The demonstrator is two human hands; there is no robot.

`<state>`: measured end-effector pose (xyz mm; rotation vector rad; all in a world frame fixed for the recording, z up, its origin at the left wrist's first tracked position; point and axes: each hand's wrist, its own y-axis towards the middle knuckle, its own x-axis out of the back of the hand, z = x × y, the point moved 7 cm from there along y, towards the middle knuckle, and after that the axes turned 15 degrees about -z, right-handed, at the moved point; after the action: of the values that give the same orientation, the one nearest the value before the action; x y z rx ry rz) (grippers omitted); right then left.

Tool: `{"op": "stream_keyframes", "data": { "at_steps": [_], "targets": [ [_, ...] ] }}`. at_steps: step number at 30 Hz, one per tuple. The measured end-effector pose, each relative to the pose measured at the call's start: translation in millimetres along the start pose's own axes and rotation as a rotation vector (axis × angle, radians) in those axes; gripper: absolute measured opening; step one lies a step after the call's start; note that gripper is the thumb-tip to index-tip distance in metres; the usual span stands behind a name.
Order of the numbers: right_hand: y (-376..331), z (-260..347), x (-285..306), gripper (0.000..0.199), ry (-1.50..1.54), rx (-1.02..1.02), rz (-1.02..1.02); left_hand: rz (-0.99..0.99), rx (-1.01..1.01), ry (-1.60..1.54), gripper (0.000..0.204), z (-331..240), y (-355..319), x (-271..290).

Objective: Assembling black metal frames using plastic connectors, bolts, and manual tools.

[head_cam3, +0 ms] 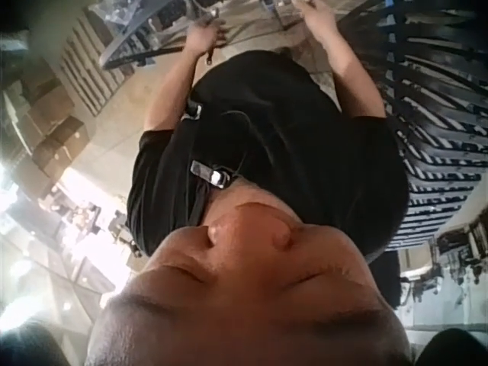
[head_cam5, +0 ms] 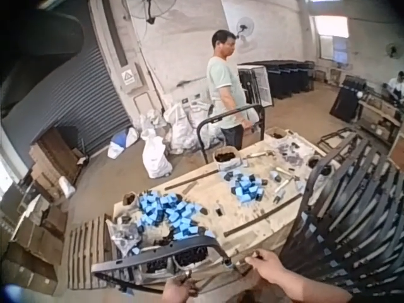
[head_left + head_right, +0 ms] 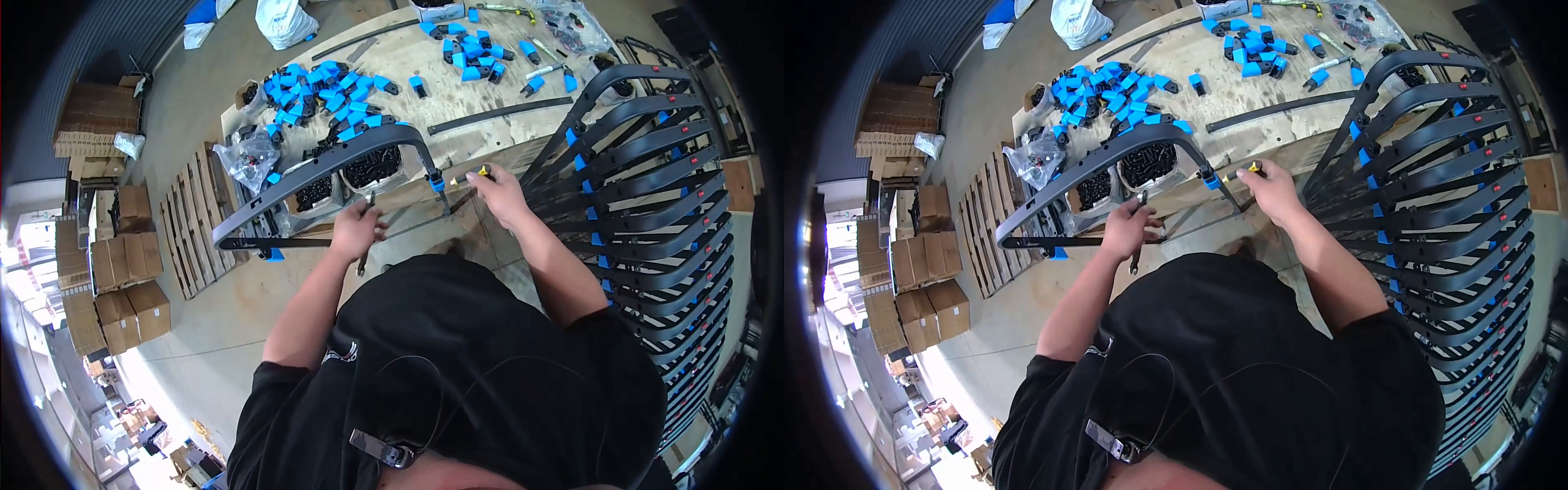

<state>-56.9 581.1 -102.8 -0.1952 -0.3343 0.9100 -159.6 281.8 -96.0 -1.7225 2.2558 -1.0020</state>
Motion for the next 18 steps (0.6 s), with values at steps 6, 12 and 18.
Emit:
{"op": "stream_keyframes", "data": {
  "at_steps": [6,12,18],
  "targets": [
    [39.7,-56.6,-39.5,0.019,0.389,-0.276,-0.209,0.142,0.106,-0.023,0.042,-16.1,17.8,-80.0],
    [33.7,-48.1,-42.8,0.033,0.374,-0.263,-0.244,0.140,0.010,0.038,0.038,-29.6,-0.1,-109.8],
    [34.0,-52.8,-36.8,0.036,0.352,-0.285,-0.244,0.158,-0.015,-0.047,0.040,-35.8,-5.6,-114.6]
  ]
}}
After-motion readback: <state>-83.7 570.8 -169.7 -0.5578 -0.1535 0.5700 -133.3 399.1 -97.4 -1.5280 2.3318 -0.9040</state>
